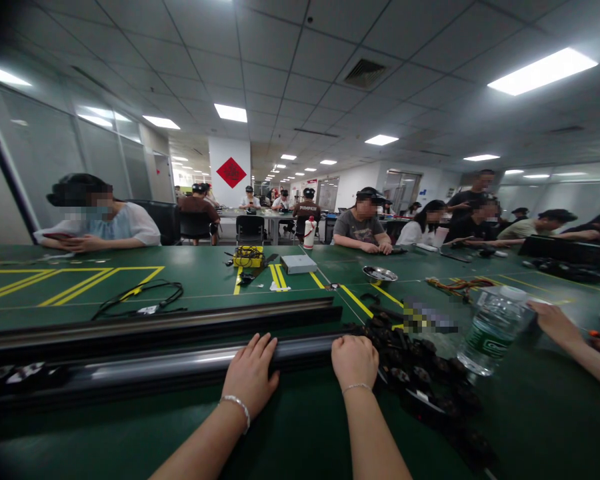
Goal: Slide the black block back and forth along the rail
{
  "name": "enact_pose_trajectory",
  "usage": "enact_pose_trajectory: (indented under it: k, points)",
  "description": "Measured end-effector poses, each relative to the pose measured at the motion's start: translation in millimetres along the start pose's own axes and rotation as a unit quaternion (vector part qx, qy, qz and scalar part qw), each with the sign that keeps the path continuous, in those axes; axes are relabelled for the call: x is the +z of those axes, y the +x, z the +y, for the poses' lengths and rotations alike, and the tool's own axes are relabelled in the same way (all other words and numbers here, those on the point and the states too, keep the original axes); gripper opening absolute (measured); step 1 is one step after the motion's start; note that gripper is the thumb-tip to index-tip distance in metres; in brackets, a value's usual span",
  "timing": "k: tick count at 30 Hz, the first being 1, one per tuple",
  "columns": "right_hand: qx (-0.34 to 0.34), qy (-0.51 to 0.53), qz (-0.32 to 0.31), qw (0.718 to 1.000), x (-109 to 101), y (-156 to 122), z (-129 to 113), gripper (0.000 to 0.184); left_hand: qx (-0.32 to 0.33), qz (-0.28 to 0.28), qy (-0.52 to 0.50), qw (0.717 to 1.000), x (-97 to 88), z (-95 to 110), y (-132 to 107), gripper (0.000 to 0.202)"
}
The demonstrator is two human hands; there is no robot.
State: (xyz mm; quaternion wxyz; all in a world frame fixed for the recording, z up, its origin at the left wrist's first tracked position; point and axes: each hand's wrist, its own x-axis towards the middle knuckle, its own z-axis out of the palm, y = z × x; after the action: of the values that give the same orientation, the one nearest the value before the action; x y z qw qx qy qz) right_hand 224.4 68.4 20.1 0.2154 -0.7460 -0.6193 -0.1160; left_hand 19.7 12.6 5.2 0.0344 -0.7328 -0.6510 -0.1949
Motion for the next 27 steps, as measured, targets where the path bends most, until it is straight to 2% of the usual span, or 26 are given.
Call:
enact_pose_trajectory:
  k: [10, 27]
  points:
    - [0.035, 0.007, 0.005, 0.999, 2.4, 0.1, -1.4, 0.035, -0.002, 0.0, 0.008, 1.0, 0.7, -0.2, -0.1, 0.057]
    - [0.047, 0.009, 0.005, 0.999, 7.8, 0.8, 4.1, 0.042, -0.005, -0.005, 0.008, 1.0, -2.3, 0.9, -0.6, 0.057]
